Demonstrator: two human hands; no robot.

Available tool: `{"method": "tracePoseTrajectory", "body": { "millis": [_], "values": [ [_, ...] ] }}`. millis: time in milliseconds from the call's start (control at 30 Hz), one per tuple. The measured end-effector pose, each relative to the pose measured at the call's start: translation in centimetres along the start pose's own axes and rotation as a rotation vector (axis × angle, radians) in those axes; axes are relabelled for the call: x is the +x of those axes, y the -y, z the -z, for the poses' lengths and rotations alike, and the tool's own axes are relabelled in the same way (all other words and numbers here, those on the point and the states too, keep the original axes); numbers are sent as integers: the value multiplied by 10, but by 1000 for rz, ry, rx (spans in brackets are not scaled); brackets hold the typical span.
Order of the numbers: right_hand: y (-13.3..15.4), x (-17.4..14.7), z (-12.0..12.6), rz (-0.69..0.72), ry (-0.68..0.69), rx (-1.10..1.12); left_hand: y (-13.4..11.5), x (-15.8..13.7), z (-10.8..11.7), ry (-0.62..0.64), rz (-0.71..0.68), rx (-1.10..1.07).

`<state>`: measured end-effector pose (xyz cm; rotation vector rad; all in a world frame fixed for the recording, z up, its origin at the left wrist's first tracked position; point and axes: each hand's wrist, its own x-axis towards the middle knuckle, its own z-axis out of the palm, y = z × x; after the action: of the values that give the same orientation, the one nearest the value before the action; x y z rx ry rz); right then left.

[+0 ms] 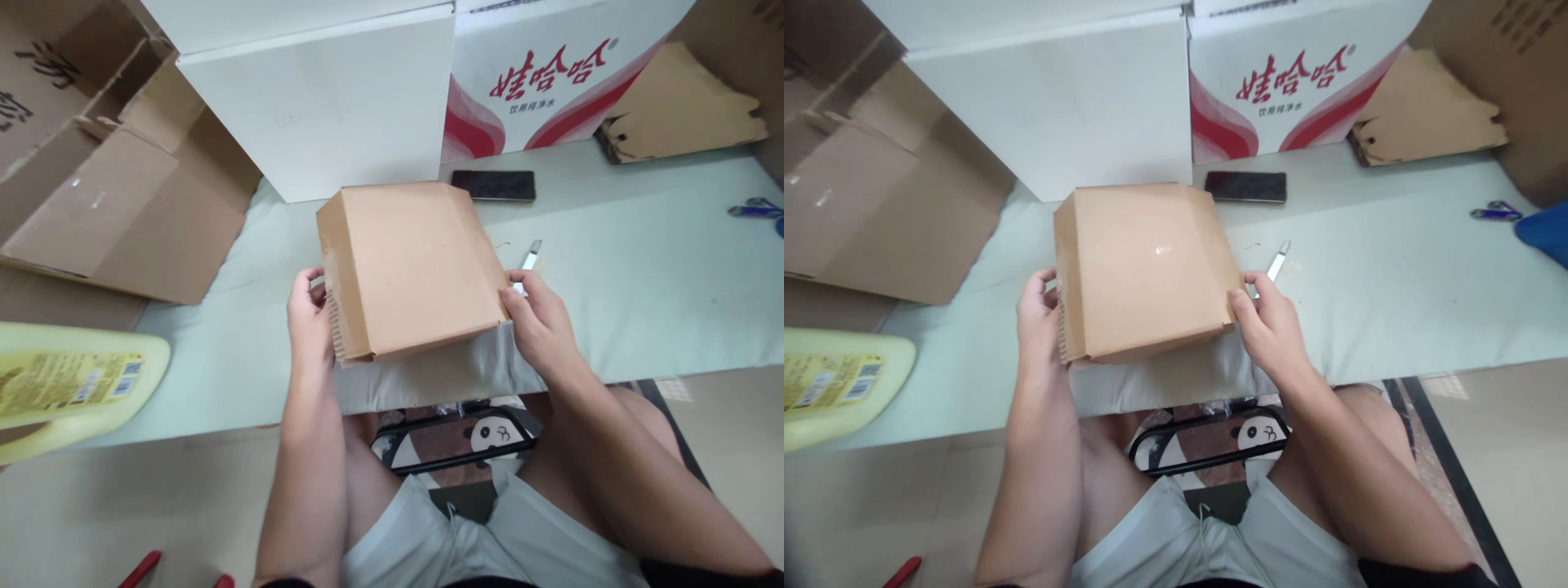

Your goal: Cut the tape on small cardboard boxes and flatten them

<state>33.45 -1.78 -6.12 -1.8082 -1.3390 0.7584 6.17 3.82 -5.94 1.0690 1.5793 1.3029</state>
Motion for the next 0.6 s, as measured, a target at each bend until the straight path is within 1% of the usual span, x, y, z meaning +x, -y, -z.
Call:
{"method": "tracePoseTrajectory", "body": {
  "millis": [133, 367, 600],
  "values": [
    [-2, 0, 0, 12, -7, 1, -1, 0, 0, 16, -17, -3],
    [-2, 0, 0, 11, -5, 3, -2, -1, -1, -9, 3, 0],
    [-2, 0, -1, 32, -12, 15, -2, -1, 0, -1, -7, -19]
  ]
}}
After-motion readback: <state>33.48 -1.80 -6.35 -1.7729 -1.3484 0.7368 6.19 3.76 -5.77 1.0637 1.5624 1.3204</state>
